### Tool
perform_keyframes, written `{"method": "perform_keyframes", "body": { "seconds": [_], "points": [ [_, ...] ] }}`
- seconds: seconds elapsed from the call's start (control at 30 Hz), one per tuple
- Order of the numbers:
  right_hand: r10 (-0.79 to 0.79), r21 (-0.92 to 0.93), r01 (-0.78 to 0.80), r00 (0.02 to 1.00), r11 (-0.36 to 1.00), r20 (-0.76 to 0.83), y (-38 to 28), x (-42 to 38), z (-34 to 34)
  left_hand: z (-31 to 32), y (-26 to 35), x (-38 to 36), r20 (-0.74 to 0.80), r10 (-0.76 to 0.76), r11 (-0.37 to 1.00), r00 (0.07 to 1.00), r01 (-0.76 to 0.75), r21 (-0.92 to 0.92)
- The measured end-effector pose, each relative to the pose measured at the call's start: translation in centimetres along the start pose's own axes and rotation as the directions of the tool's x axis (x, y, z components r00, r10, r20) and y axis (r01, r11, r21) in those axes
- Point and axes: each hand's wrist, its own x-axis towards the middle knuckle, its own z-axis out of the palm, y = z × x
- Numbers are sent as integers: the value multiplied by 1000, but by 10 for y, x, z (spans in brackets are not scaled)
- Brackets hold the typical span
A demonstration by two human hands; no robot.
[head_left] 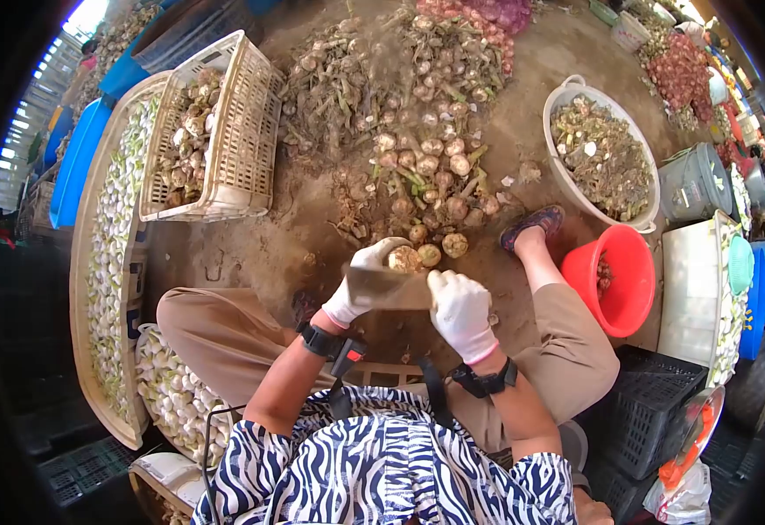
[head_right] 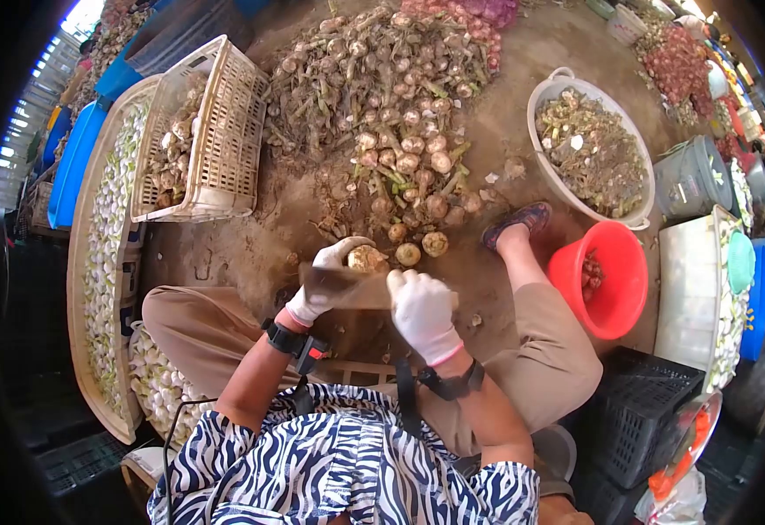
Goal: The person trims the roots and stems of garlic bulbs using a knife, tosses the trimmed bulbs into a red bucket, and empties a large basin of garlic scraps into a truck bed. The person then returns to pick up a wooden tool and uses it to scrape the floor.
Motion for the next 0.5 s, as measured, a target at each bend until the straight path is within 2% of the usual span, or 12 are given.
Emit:
{"method": "perform_keyframes", "body": {
  "seconds": [0.03,0.1,0.17,0.2,0.23,0.3,0.33,0.37,0.4,0.43,0.47,0.5],
  "points": [
    [39,-12,-39,998,999,-42,4,2,8,-1,-3,-1,-17,33,996,999,-34,-84],
    [42,23,-40,994,999,-101,14,3,24,-2,-3,-1,-33,-38,997,999,35,-74],
    [272,-67,-275,961,959,-50,43,7,34,-10,22,-6,58,-195,977,979,200,-80],
    [353,-39,-353,936,935,-13,69,8,36,-10,37,-11,27,-105,994,994,105,14],
    [431,-12,-430,902,903,32,84,5,38,-10,43,-12,47,-99,993,994,96,73],
    [315,18,-314,947,949,-57,52,18,20,-12,23,-6,4,-147,987,989,147,58],
    [235,107,-226,968,968,-88,29,18,10,-14,23,-2,-12,-229,972,973,230,44],
    [159,193,-132,978,972,-134,10,19,3,-17,17,4,-12,-223,974,975,223,51],
    [102,175,-99,995,980,-8,-2,17,-2,-15,6,4,-24,-99,995,995,98,-33],
    [20,102,-21,1000,995,6,-10,17,-6,-13,3,4,-44,23,992,999,-28,-120],
    [44,21,-44,999,999,-15,-3,15,2,-14,3,3,5,6,995,1000,-5,-101],
    [71,-58,-73,997,996,-37,7,13,17,-10,-1,-2,14,-160,931,987,155,-331]
  ]
}}
